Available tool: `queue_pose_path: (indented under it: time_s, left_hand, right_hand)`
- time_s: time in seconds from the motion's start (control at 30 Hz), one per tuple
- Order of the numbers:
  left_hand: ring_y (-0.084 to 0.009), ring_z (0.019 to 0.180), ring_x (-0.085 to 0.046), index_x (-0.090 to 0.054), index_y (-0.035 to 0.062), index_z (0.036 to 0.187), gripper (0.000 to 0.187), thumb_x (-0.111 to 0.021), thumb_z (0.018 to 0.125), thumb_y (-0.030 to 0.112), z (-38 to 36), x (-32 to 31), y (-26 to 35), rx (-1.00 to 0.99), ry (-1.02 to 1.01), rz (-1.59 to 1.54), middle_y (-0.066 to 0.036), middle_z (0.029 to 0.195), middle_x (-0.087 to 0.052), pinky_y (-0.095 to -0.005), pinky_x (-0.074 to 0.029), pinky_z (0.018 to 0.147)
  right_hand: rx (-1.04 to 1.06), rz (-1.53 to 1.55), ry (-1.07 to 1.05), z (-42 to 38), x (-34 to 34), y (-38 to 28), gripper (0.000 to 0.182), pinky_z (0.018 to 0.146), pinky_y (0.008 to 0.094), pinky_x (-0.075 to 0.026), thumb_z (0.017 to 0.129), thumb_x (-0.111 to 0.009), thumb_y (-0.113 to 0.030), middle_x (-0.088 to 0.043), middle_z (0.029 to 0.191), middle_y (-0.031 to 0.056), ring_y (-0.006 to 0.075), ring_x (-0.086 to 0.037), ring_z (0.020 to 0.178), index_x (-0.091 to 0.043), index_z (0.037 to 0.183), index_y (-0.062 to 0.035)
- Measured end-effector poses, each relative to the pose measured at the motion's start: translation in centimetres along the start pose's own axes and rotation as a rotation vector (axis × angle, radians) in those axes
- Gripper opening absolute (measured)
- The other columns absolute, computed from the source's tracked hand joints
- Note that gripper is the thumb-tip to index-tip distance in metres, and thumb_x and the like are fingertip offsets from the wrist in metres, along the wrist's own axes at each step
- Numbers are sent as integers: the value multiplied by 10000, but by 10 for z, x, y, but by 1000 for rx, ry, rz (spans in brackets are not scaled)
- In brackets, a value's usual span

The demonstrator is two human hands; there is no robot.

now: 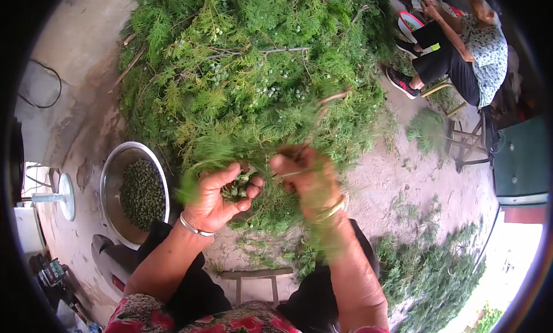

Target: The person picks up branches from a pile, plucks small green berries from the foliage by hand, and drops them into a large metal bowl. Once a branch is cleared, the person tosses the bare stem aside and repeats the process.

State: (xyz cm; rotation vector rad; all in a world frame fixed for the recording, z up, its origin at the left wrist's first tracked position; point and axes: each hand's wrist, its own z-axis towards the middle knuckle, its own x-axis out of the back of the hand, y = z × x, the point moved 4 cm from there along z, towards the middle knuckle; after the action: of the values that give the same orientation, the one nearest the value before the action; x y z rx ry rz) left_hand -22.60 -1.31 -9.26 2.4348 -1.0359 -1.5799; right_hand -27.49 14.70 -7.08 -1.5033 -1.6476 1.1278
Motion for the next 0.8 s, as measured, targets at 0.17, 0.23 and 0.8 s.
queue_pose_path:
  time_s: [0.17, 0.23, 0.8]
  left_hand:
    - [-178, 683, -586, -619, 12, 894, 153, -622, 820, 146, -7, -12, -3, 2, 45, 40, -101, 812, -638, -292, -425, 515]
    - [-168, 662, -575, -622, 29, 891, 125, -616, 821, 131, -9, -13, 1, -109, 88, 265, -93, 791, -634, -280, -415, 505]
    - [-149, 646, -532, -607, 32, 937, 175, -654, 772, 66, -9, -9, -3, -29, 134, 269, -98, 789, -601, -261, -398, 496]
  right_hand:
    - [-75, 181, -164, -8, -26, 9, 394, 545, 244, -427, 716, -740, -186, -591, 724, 20, 109, -531, 610, -564, 1017, -1]
    - [24, 169, -50, -5, -23, 9, 322, 570, 271, -474, 720, -716, -99, -624, 772, 69, 127, -588, 672, -558, 961, 44]
    - [3, 214, 139, 10, -2, 4, 150, 489, 254, -430, 770, -666, -89, -580, 709, 20, 114, -530, 577, -597, 881, -17]
